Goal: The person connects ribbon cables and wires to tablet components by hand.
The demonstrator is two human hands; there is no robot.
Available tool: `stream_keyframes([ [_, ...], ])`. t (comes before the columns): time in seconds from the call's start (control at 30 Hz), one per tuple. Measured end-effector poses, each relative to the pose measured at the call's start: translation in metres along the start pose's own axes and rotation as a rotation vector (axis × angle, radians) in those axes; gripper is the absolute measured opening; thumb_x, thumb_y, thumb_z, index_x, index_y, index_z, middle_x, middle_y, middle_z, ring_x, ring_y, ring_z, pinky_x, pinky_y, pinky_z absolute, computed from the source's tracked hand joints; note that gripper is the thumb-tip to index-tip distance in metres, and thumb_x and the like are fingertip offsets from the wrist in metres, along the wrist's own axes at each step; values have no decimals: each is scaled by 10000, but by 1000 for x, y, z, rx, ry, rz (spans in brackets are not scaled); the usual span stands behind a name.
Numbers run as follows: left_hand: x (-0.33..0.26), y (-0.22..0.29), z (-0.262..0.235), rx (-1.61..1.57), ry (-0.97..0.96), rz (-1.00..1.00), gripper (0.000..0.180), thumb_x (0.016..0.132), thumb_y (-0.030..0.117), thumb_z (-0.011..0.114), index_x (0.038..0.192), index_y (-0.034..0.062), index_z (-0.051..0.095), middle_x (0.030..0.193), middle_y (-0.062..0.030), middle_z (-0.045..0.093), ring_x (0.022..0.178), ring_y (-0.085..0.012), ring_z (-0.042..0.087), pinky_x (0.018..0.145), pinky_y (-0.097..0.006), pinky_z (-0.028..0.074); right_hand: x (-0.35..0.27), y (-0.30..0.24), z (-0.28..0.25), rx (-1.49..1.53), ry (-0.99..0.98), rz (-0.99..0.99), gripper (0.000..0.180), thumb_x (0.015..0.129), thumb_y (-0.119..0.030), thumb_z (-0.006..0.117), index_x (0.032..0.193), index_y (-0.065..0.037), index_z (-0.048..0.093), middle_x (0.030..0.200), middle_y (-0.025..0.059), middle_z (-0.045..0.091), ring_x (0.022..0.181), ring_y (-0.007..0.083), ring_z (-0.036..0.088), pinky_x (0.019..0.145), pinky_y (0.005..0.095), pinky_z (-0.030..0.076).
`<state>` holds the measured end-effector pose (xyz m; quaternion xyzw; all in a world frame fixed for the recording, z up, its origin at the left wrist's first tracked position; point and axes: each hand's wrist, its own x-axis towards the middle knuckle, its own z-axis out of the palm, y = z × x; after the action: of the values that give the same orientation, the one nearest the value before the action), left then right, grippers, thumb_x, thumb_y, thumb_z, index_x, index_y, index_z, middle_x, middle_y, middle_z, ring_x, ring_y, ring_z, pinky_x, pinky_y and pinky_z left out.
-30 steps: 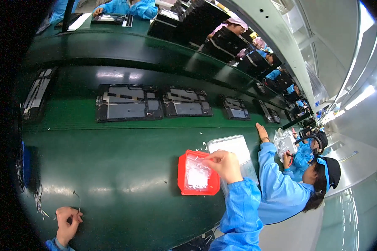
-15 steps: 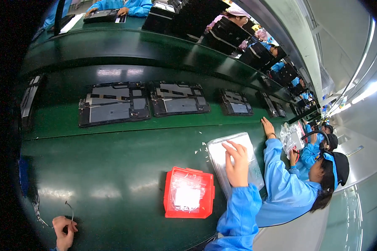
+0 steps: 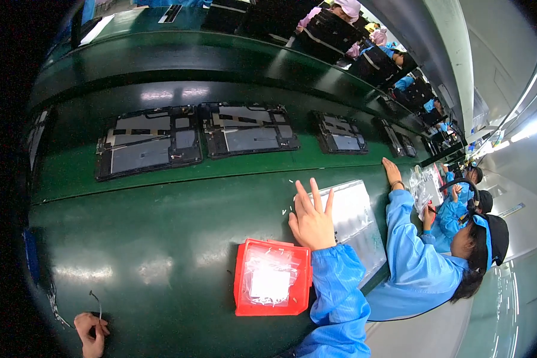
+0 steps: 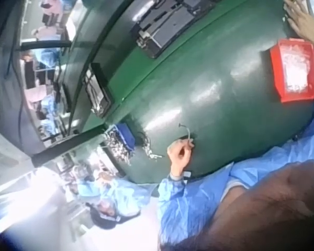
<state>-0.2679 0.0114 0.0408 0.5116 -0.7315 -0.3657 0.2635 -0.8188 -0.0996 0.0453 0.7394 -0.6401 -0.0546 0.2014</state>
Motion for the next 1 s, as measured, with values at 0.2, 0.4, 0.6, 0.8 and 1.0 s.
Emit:
stream_keyframes([
  [0.2,2,2,8,-12,-6,17,64,843,18,560,837,4,621,692,-90,602,626,-234,582,599,-327,448,-18,5,-4,182,-53,-14,429,828,-203,585,1248,-118,605,1501,52,330,1433,337,171,1114,643,88],
  [0.4,9,6,12,-23,-1,29,77,865,25,560,862,5,634,719,-90,619,655,-227,599,619,-325,462,-17,9,-1,230,-20,-39,442,838,-209,581,1275,-139,586,1502,48,332,1439,321,167,1115,640,84],
  [0.6,-4,-15,40,195,212,120,119,739,-46,551,704,67,563,609,-11,602,549,-183,572,765,-316,427,-18,36,-13,343,-9,7,367,863,-221,607,1226,-175,642,1488,30,371,1425,366,176,1130,596,111],
  [0.8,-1,-22,41,-196,180,14,114,710,-32,537,727,10,642,607,-67,657,553,-179,648,572,-280,498,-49,4,-86,629,68,38,140,748,-174,728,879,-158,775,1169,48,659,1279,335,437,1085,459,293],
  [1.0,42,39,11,-313,45,65,127,769,-9,538,814,-30,656,693,-101,668,621,-170,657,611,-275,516,-75,-50,-104,578,195,199,227,685,-31,751,904,-88,731,1031,82,680,1094,306,561,942,423,435],
])
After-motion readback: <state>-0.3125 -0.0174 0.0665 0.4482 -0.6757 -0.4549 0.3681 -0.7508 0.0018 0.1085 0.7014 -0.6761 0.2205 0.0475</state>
